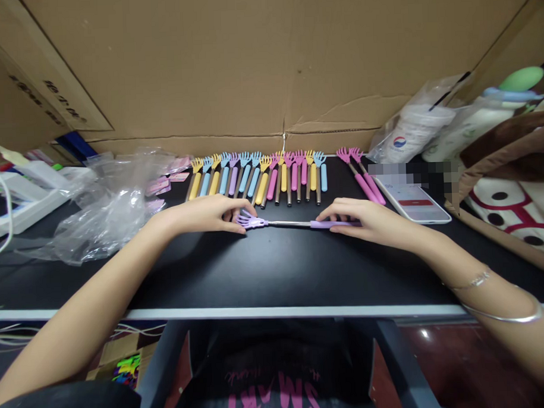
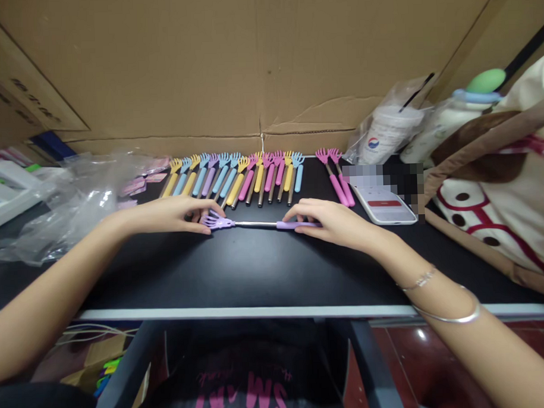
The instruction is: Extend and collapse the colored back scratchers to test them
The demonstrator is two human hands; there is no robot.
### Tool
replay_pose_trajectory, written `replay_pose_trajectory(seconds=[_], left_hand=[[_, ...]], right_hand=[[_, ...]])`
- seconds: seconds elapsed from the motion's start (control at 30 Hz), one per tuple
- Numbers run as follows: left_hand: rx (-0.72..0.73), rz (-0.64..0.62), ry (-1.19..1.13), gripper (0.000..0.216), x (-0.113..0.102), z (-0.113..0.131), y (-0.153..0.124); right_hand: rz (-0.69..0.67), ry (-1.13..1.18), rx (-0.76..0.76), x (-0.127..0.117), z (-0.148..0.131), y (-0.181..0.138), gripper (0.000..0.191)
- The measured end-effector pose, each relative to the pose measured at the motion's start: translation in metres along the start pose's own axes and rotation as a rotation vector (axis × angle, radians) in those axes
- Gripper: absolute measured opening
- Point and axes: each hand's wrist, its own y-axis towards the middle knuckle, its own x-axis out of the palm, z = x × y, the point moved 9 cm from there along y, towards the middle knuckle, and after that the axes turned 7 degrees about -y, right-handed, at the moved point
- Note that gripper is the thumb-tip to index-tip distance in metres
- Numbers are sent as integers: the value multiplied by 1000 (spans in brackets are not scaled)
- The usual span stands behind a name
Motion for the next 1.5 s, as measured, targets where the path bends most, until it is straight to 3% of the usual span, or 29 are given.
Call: replay_pose_trajectory(seconds=[1.2,1.5], left_hand=[[-9,19,68,39,-1,1,-1],[-15,13,73,38,-1,-2,0]], right_hand=[[6,-47,-5,-1,-1,-2,31],[-35,-72,38,-7,13,-24,32]])
